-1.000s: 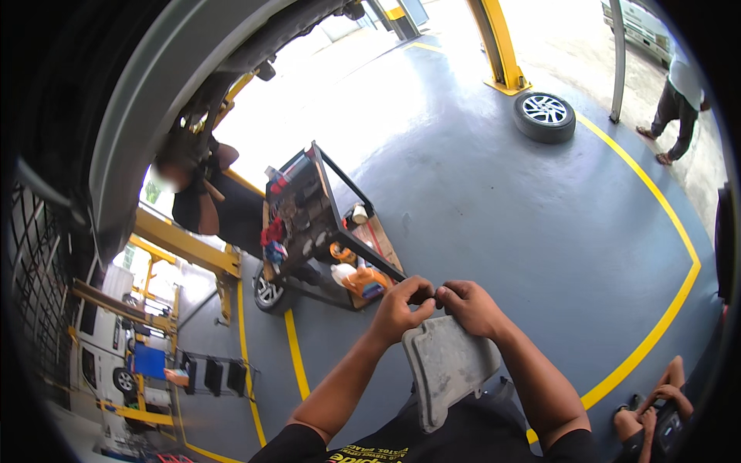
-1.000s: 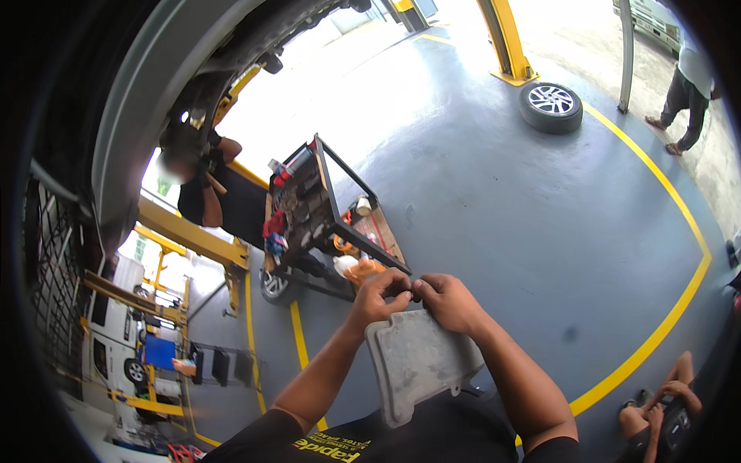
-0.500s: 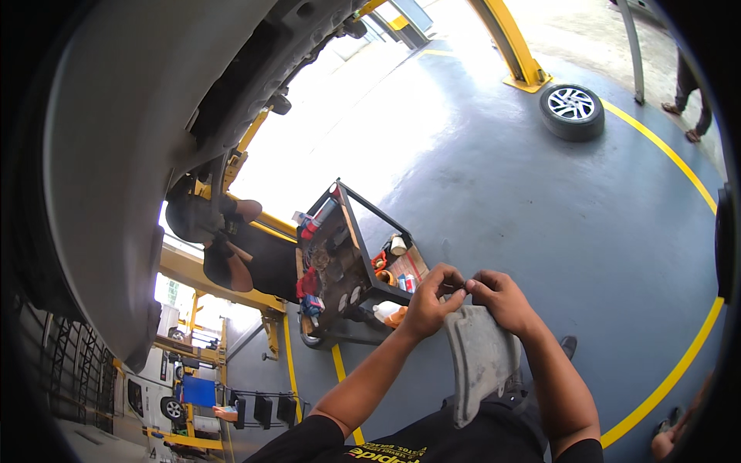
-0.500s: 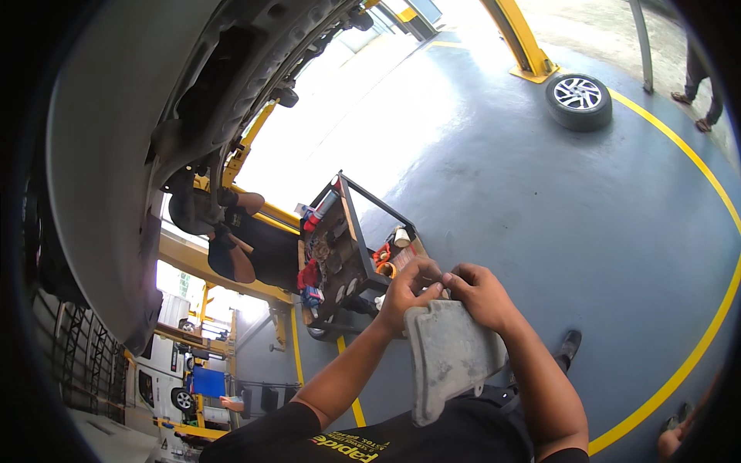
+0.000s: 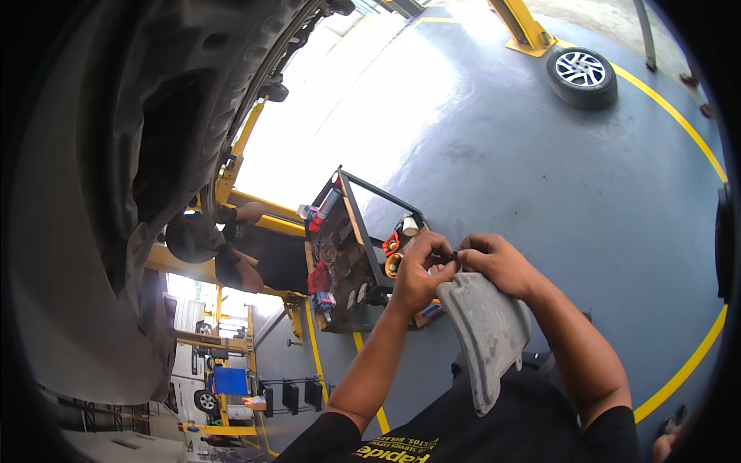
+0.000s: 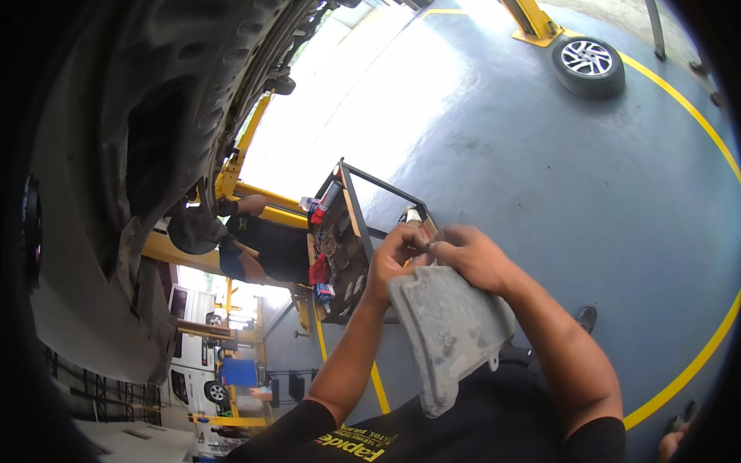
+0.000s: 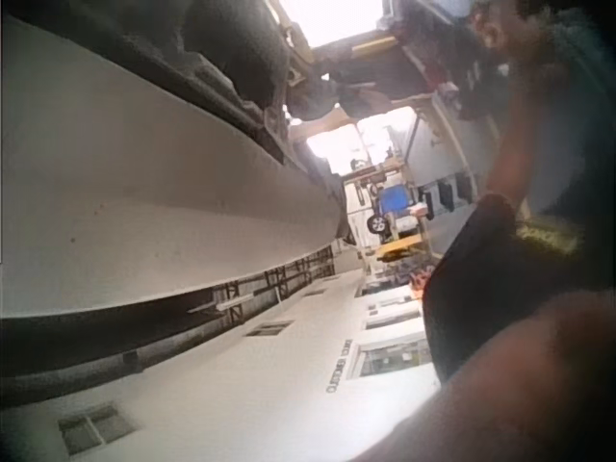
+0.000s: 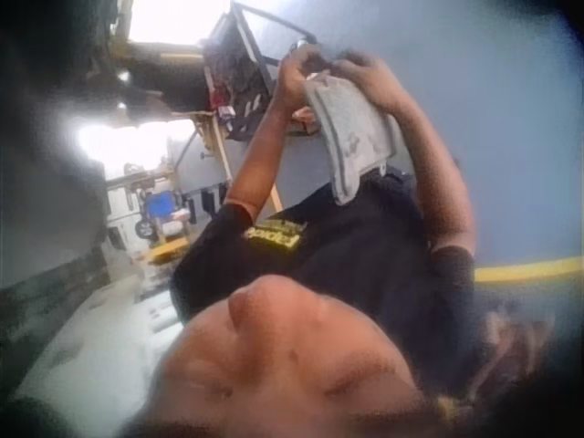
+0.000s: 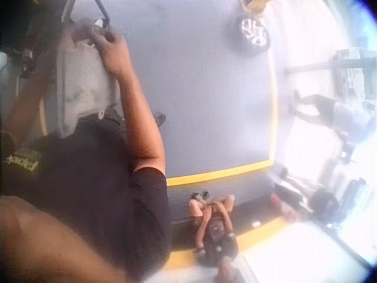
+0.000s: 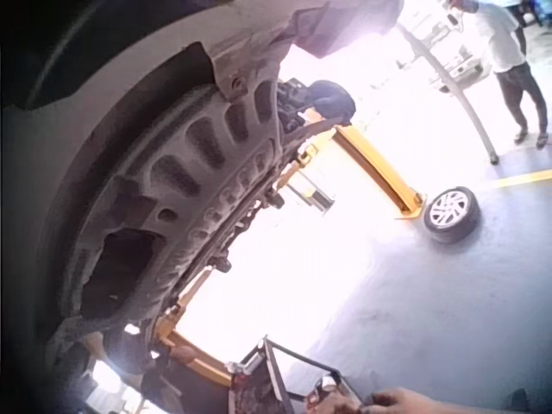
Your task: The person picks up a metal underbody shield and positions it under a raised vehicle. They align the shield with mounting points and secure it by hand. The person then stands back and observes the area while other mechanics work nearby.
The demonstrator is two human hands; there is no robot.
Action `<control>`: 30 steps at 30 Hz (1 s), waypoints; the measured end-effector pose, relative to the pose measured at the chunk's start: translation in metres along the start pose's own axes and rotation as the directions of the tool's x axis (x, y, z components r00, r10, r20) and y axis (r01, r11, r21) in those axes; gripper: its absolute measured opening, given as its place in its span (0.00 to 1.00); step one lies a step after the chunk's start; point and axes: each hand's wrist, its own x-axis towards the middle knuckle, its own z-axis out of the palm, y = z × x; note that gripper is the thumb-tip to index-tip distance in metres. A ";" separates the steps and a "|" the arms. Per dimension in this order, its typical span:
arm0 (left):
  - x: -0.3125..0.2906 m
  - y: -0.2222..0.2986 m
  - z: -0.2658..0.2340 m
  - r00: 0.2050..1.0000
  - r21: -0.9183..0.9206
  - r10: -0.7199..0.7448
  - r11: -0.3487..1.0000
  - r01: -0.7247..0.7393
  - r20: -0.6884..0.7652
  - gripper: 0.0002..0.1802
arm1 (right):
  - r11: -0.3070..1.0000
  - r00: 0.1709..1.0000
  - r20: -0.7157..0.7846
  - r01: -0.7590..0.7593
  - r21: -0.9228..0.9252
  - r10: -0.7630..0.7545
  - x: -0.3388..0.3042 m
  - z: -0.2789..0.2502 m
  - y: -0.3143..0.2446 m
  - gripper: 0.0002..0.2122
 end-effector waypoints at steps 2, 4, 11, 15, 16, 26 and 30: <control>0.005 0.001 -0.007 1.000 0.037 -0.009 0.999 0.009 0.002 0.14 | 1.000 1.000 0.028 -0.009 -0.001 0.009 0.005 0.001 -0.007 0.20; 0.008 0.003 -0.022 0.998 0.076 -0.006 0.997 0.002 0.057 0.13 | 0.998 0.997 0.054 -0.062 -0.017 0.063 0.015 0.005 -0.012 0.20; -0.014 0.000 -0.125 0.995 0.201 -0.017 0.980 -0.004 0.103 0.11 | 0.996 0.989 0.127 0.086 -0.039 -0.080 0.076 0.094 -0.013 0.20; -0.021 -0.012 -0.169 0.970 0.302 0.217 0.923 -0.240 0.108 0.14 | 0.994 0.983 0.158 0.103 -0.042 -0.095 0.101 0.134 -0.017 0.20; -0.021 -0.014 -0.174 0.958 0.318 0.263 0.904 -0.285 0.110 0.15 | 0.995 0.985 0.143 0.101 -0.015 -0.098 0.101 0.140 -0.020 0.19; 0.014 0.000 -0.154 0.900 0.384 0.402 0.815 -0.435 0.167 0.15 | 0.980 0.989 0.054 0.144 -0.136 -0.137 0.087 0.117 -0.055 0.23; 0.019 0.002 -0.150 0.892 0.444 0.408 0.774 -0.452 0.196 0.13 | 0.984 0.994 0.041 0.110 -0.140 -0.105 0.088 0.110 -0.054 0.23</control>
